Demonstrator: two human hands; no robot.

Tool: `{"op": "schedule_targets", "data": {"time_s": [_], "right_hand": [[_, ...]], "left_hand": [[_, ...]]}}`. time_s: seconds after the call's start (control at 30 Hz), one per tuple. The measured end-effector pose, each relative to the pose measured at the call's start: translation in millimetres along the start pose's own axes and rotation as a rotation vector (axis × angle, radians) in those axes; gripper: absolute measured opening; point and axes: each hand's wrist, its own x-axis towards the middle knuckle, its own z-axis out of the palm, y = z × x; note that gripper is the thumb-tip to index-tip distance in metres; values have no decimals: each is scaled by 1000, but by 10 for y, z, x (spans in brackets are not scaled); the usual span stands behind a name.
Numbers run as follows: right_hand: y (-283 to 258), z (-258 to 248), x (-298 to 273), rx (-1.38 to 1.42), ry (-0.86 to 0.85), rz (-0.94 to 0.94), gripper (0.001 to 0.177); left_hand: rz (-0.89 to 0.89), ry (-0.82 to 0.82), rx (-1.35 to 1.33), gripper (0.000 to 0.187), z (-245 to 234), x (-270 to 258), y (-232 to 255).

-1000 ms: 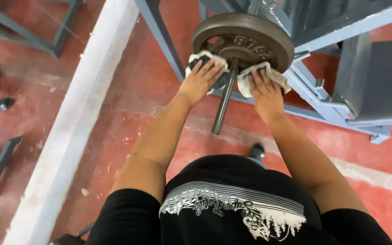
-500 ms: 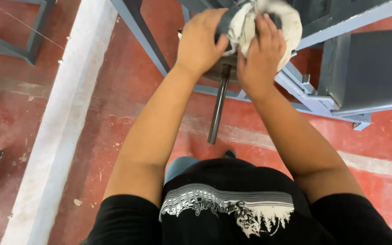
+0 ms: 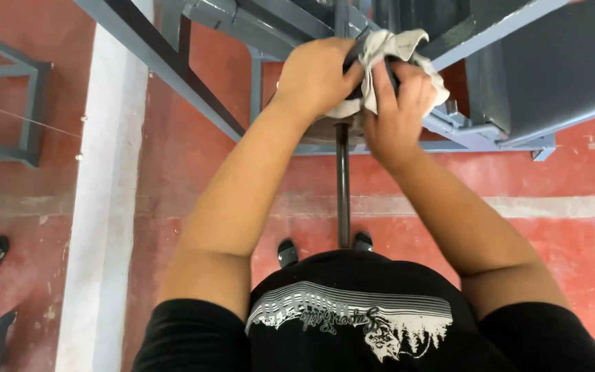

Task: Cleaning and wiping down various gym equipment using a cloth.

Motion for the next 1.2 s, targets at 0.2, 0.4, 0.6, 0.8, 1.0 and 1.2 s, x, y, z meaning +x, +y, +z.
{"op": "schedule_targets", "data": {"time_s": [0.2, 0.4, 0.6, 0.8, 1.0, 1.2], "right_hand": [[-106, 192, -147, -9, 18, 184, 51], [175, 231, -847, 120, -121, 161, 42], [-232, 214, -513, 301, 89, 289, 57], [-165, 365, -507, 195, -209, -105, 37], [76, 283, -932, 110, -295, 272, 27], [215, 26, -1099, 164, -264, 321, 53]], "left_hand": [[-108, 44, -64, 23, 22, 79, -19], [-173, 116, -5, 21, 94, -42, -80], [-225, 138, -8, 20, 28, -11, -48], [-283, 77, 19, 23, 12, -89, -75], [-340, 25, 1, 25, 22, -73, -82], [-316, 88, 11, 27, 44, -39, -75]]}}
